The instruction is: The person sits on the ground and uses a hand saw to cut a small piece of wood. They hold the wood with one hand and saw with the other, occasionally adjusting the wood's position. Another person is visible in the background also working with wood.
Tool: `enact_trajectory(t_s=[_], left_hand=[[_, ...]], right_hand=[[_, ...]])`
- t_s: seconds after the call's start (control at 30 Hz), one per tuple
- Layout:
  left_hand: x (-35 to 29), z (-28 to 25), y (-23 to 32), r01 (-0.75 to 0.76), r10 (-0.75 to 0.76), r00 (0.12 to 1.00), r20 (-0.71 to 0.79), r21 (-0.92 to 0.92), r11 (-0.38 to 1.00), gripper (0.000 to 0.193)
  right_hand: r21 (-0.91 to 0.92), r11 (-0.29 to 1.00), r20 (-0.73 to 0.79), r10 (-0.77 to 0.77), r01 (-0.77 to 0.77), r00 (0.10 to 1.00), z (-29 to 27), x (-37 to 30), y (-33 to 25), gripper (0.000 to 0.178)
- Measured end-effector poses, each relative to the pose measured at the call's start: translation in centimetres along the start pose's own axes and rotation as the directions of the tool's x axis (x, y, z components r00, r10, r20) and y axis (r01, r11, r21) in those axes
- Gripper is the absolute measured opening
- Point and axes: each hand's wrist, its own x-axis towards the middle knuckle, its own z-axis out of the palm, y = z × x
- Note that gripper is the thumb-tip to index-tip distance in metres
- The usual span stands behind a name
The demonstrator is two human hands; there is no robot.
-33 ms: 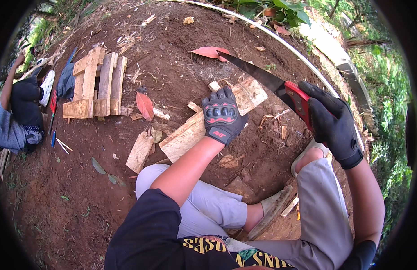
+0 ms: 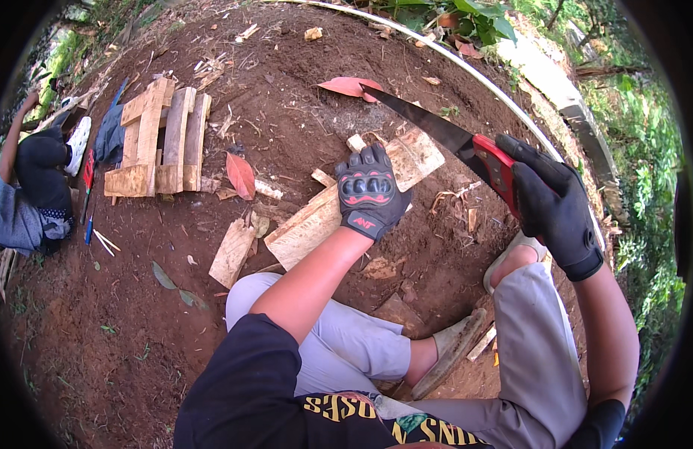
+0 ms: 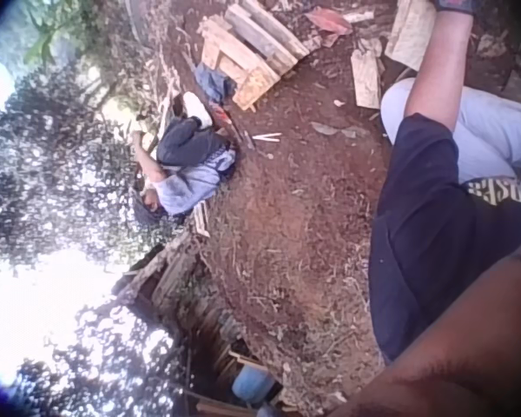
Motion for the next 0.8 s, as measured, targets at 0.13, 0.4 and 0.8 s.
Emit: enact_trajectory(t_s=[0.13, 0.4, 0.8], left_hand=[[0.0, 0.0, -0.1, 0.003, -0.003, 1.0, -0.014, -0.007, 1.0, 0.1], [0.0, 0.0, -0.1, -0.007, 0.006, 0.999, -0.032, -0.021, 1.0, 0.097], [0.0, 0.0, -0.1, -0.009, 0.009, 1.0, -0.019, -0.001, 1.0, 0.098]], right_hand=[[0.025, 0.991, 0.087, 0.131, -0.134, 0.987, -0.8, 0.6, -1.3, 0.049], [-0.09, 0.992, 0.109, -0.083, 0.093, 0.991, -1.1, 0.8, -0.5, 0.043], [-0.078, 0.997, 0.1, 0.032, -0.025, 0.995, -1.1, 1.0, -1.7, 0.041]])
